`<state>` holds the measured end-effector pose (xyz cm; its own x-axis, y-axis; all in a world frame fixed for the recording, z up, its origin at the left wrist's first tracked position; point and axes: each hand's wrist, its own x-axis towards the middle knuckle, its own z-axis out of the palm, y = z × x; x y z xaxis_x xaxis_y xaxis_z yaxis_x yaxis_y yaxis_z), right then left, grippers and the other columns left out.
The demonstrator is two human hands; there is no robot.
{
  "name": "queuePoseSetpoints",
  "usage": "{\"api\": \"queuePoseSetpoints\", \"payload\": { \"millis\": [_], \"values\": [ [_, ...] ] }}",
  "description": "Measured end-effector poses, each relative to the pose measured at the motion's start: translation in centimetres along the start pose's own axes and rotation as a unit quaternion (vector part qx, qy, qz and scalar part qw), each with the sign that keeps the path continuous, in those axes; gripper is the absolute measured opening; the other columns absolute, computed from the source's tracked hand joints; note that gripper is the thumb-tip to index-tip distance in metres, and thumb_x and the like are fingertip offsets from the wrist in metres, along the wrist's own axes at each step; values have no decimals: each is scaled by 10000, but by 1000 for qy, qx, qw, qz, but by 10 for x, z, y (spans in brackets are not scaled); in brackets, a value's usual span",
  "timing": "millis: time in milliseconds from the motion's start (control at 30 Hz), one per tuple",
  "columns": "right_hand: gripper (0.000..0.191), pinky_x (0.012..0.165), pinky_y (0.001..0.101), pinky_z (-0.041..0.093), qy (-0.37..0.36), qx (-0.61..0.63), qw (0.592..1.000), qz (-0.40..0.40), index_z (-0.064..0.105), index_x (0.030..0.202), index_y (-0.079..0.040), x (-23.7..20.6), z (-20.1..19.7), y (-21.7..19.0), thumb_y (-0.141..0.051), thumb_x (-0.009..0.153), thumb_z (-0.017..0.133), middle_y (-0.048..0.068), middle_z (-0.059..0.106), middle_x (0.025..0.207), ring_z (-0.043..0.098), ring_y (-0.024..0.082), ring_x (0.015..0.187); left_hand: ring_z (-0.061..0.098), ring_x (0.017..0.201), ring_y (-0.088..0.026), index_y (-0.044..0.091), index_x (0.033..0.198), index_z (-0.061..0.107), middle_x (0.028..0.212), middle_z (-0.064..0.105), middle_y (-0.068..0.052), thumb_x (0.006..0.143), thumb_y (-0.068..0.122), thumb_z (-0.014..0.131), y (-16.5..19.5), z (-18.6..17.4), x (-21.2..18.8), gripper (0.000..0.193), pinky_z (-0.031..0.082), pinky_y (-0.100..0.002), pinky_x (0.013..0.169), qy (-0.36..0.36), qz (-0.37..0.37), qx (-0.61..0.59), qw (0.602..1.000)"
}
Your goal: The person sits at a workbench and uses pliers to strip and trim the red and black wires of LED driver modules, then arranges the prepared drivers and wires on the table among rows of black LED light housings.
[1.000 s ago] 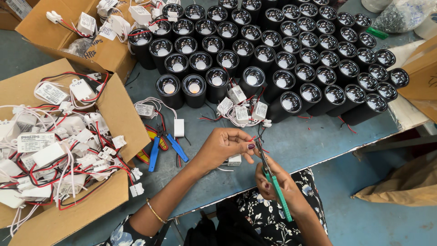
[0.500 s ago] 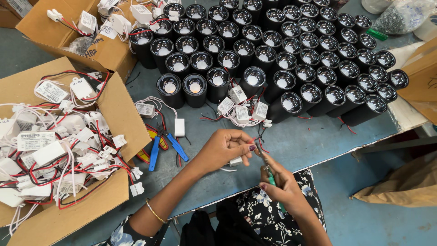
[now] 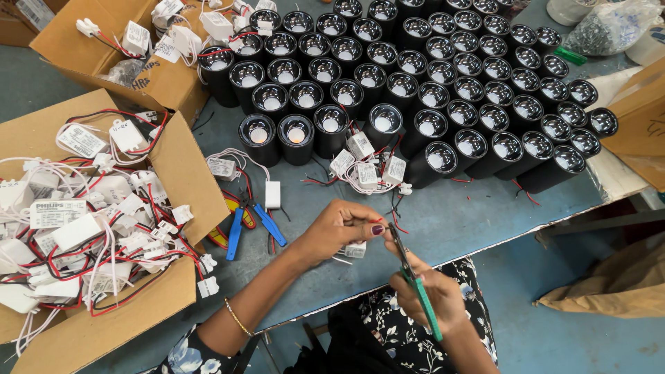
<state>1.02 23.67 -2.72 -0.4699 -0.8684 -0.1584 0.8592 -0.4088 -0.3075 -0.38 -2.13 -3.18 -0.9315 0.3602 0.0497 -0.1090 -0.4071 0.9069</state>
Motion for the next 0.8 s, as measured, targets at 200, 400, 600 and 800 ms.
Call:
{"api": "queuePoseSetpoints", "payload": {
  "millis": [200, 400, 600, 800],
  "values": [
    [739, 367, 192, 315, -152, 148, 977, -36, 328, 1626, -188, 2, -36, 21, -37, 969, 632, -27, 394, 768, 329, 35, 525, 524, 711, 5, -17, 1165, 739, 1067, 775, -54, 971, 172, 693, 2, 6, -4, 276, 412, -183, 626, -9, 11, -54, 998],
    [666, 373, 189, 244, 114, -58, 979, -161, 437, 1524, -144, -8, -27, -20, -185, 936, 747, -51, 393, 727, 292, 37, 517, 607, 729, -21, -22, 1171, 726, 1075, 781, -59, 974, 195, 676, 18, -6, -4, 297, 434, -178, 562, 41, 25, 4, 999],
    [739, 413, 207, 258, 170, -360, 908, -126, 485, 1458, -29, 4, 14, -14, -215, 818, 803, -41, 417, 782, 349, 41, 541, 631, 654, -58, -42, 1186, 714, 827, 697, -35, 975, 146, 672, 10, 1, 6, 286, 533, -235, 534, 40, -13, 23, 999],
    [919, 528, 202, 307, 147, -426, 891, -54, 454, 1528, -42, 6, 45, -6, -362, 769, 861, -45, 369, 790, 405, 48, 650, 637, 543, -100, -32, 1106, 631, 714, 675, -54, 934, 121, 689, 12, 0, 3, 237, 529, -251, 518, 24, -38, 17, 999]
  ]
}}
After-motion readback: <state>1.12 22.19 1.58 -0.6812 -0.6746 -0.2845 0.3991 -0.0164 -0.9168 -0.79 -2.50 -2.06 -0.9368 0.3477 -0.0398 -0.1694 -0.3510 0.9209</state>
